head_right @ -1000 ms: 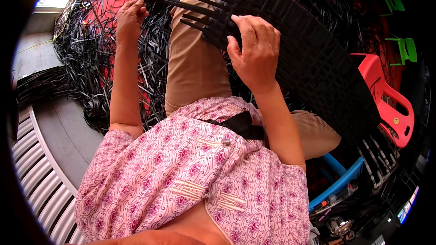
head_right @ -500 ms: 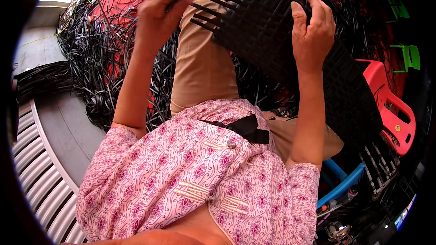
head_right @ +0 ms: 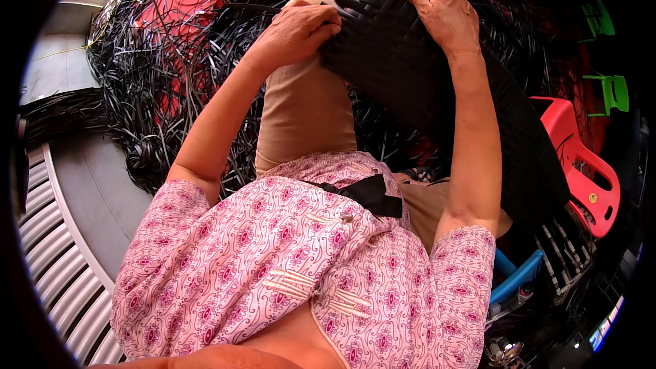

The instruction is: The person weaves black plastic strips into a rectangular mat by hand, interlacing strands over and under a frame. They repeatedly adjust the mat's position and pull strands to tighten the weave.

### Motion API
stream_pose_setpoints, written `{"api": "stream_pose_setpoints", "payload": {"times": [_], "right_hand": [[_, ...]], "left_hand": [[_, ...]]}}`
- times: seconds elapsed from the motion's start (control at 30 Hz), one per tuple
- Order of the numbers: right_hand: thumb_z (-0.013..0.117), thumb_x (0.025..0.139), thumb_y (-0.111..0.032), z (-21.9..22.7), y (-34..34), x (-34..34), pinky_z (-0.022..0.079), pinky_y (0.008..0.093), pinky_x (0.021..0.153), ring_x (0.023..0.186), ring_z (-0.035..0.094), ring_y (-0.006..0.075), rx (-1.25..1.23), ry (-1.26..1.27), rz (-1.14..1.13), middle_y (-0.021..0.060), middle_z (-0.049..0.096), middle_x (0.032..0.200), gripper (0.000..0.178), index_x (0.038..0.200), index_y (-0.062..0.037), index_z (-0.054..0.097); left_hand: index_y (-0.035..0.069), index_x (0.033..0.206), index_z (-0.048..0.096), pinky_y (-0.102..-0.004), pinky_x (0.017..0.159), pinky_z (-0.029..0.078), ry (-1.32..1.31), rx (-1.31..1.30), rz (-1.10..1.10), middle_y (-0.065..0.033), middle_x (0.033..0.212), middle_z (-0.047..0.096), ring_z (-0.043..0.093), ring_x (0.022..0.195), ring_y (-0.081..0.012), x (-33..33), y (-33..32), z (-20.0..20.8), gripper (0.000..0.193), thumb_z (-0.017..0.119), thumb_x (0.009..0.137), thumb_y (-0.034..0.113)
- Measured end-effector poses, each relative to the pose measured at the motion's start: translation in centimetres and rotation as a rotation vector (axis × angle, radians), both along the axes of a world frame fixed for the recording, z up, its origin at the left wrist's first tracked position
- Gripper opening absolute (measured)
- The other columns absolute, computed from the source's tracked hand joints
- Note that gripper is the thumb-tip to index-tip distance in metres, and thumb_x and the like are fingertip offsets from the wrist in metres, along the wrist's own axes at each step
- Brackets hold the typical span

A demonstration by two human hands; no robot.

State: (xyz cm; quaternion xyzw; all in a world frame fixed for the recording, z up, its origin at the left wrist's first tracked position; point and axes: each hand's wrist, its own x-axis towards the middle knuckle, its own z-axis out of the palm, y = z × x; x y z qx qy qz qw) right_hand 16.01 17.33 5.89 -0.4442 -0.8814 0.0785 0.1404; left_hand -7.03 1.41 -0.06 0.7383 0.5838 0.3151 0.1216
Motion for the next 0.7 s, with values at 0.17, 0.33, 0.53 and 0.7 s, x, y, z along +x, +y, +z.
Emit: {"api": "stream_pose_setpoints", "payload": {"times": [0.17, 0.33, 0.53, 0.7], "right_hand": [[0.056, 0.086, -0.078, -0.4, 0.6, 0.9, 0.055, 0.0477, 0.075, 0.080, 0.068, 0.0383, 0.047, 0.163, 0.074, 0.0174, 0.069, 0.084, 0.080, 0.067, -0.0003, 0.066], [0.072, 0.083, -0.066, 3.3, 1.1, 3.4, 0.050, 0.0347, 0.066, 0.066, 0.060, 0.0157, -0.051, 0.367, 0.097, 0.0091, 0.061, 0.071, 0.070, 0.065, 0.0011, 0.062], [0.051, 0.104, -0.053, 14.2, -2.4, 9.6, 0.042, 0.0255, 0.058, 0.063, 0.053, 0.0059, -0.166, 0.597, 0.010, -0.0025, 0.063, 0.071, 0.059, 0.085, -0.0008, 0.072], [0.049, 0.104, -0.053, 15.5, 2.7, 19.1, 0.042, 0.0266, 0.060, 0.065, 0.051, 0.0066, 0.041, 0.630, -0.078, -0.0042, 0.061, 0.071, 0.060, 0.083, -0.0011, 0.072]], "left_hand": [[0.001, 0.099, 0.063, -0.0329, 0.077, 0.050, -0.259, -0.034, -0.106, -0.0104, 0.084, 0.066, 0.065, 0.083, -0.0239, 0.6, -0.2, 0.3, 0.016, 0.062, 0.096, 0.017], [0.001, 0.095, 0.063, -0.0239, 0.067, 0.042, -0.595, -0.105, -0.159, 0.0027, 0.080, 0.056, 0.050, 0.076, -0.0055, 3.6, -1.5, 4.6, 0.014, 0.063, 0.099, 0.015], [0.000, 0.089, 0.068, -0.0334, 0.059, 0.046, -0.495, 0.050, -0.363, -0.0077, 0.070, 0.062, 0.058, 0.063, -0.0170, 10.7, 3.2, 15.1, 0.022, 0.065, 0.093, 0.021], [-0.006, 0.079, 0.067, -0.0441, 0.064, 0.053, -0.299, 0.191, -0.523, -0.0218, 0.072, 0.066, 0.067, 0.065, -0.0287, 18.3, 9.8, 19.7, 0.028, 0.065, 0.083, 0.022]]}}
